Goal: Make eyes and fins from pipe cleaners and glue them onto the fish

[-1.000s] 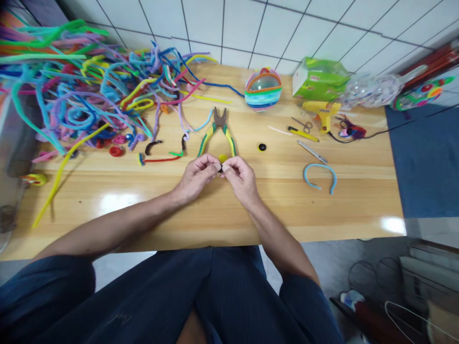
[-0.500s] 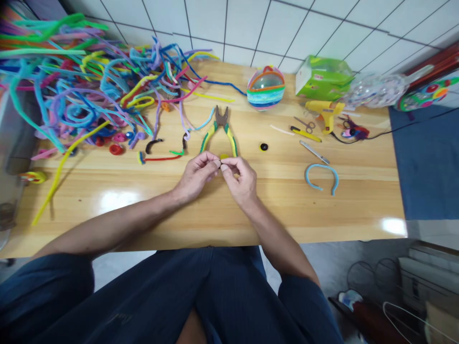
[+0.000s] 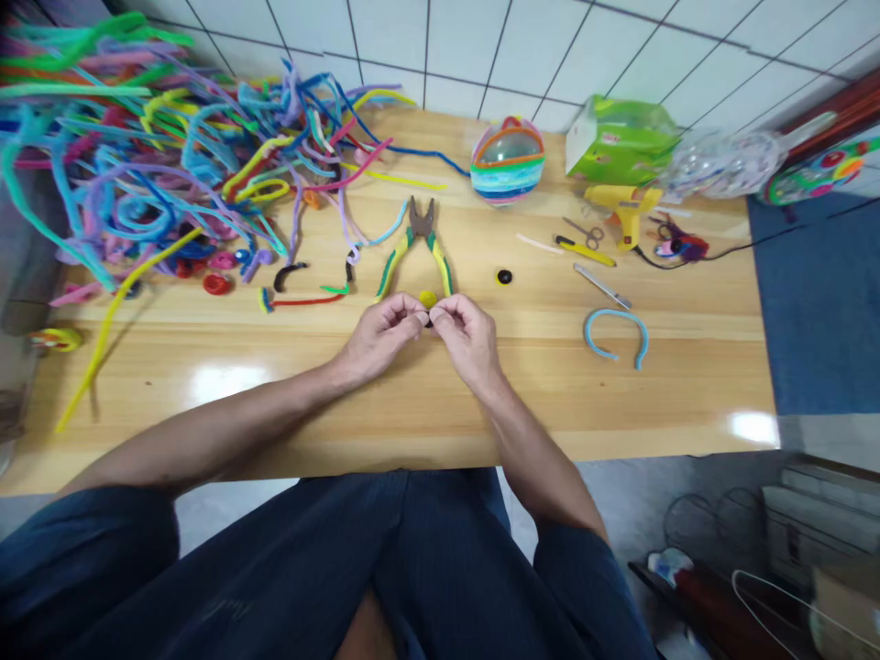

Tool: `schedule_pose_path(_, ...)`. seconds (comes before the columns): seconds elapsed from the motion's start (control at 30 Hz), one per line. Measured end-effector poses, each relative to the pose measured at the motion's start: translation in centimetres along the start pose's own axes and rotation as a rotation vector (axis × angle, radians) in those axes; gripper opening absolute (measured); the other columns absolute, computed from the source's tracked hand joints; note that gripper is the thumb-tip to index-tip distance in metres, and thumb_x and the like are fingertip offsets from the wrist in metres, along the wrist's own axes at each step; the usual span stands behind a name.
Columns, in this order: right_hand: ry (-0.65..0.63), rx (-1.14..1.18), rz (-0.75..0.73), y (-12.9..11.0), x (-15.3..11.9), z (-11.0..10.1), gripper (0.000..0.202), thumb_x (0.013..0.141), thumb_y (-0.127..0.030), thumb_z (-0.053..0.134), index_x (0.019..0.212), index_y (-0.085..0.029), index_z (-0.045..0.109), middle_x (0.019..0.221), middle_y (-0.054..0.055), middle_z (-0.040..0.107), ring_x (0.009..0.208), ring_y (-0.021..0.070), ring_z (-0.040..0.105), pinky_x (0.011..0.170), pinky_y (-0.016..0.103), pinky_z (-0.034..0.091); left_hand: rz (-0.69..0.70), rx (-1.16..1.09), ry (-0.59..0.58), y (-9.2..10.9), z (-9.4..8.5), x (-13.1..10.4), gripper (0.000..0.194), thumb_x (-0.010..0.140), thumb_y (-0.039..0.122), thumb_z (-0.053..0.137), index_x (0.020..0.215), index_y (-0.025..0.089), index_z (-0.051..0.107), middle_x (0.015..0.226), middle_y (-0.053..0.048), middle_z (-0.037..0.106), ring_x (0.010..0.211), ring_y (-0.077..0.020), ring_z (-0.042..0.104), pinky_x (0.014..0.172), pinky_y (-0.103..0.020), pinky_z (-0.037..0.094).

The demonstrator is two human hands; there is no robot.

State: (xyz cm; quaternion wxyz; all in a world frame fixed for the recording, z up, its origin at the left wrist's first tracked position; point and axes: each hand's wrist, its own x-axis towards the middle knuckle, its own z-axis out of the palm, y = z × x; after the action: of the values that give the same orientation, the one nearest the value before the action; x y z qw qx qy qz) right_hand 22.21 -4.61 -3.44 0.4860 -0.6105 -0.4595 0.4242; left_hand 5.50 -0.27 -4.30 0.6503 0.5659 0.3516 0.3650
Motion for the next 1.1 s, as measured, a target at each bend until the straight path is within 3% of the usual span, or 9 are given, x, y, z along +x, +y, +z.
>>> schedule_pose_path(0.37,0.010,0.060,0.027,-0.1,-0.3,0.2,0.020,0.092,-0.040,0.071,0.082,-0.024,0.066,0.068,-0.003,0.068,0.066,0.0140,0.064,0.068,0.030,0.052,0.014,-0.015,0.012,-0.5,0.2,0.0,0.022,0.094,0.037,0.071,0.086,0.018,0.066,0.076,0.001,0.065,0.067,-0.0115,0.052,0.065,-0.026,0.041)
schedule_pose_path(0.7,0.027,0.112,-0.005,0.4,-0.5,1.0,0.026,0.094,-0.046,0.076,0.084,-0.024,0.068,0.070,-0.003,0.072,0.066,0.0145,0.067,0.069,0.031,0.057,0.078,-0.142,0.036,-0.8,0.5,-0.2,0.024,0.099,0.040,0.071,0.089,0.018,0.066,0.079,-0.001,0.071,0.075,-0.0134,0.065,0.075,-0.028,0.052)
schedule_pose_path(0.93,0.125,-0.075,-0.169,1.0,-1.2,1.4,0.012,0.100,-0.036,0.071,0.099,-0.025,0.076,0.087,0.000,0.078,0.076,0.0162,0.071,0.077,0.034,0.060,0.065,-0.144,0.130,-0.7,0.4,0.0,0.021,0.097,0.036,0.074,0.086,0.020,0.066,0.075,0.001,0.067,0.069,-0.0125,0.059,0.073,-0.028,0.051)
schedule_pose_path(1.1,0.158,-0.132,-0.273,1.1,-1.4,1.4,0.016,0.100,-0.037,0.073,0.112,-0.027,0.075,0.105,0.005,0.081,0.092,0.0190,0.077,0.079,0.034,0.064,0.068,-0.144,0.159,-0.8,0.2,0.1,0.020,0.095,0.034,0.075,0.085,0.020,0.066,0.074,0.002,0.065,0.069,-0.0118,0.056,0.073,-0.028,0.049)
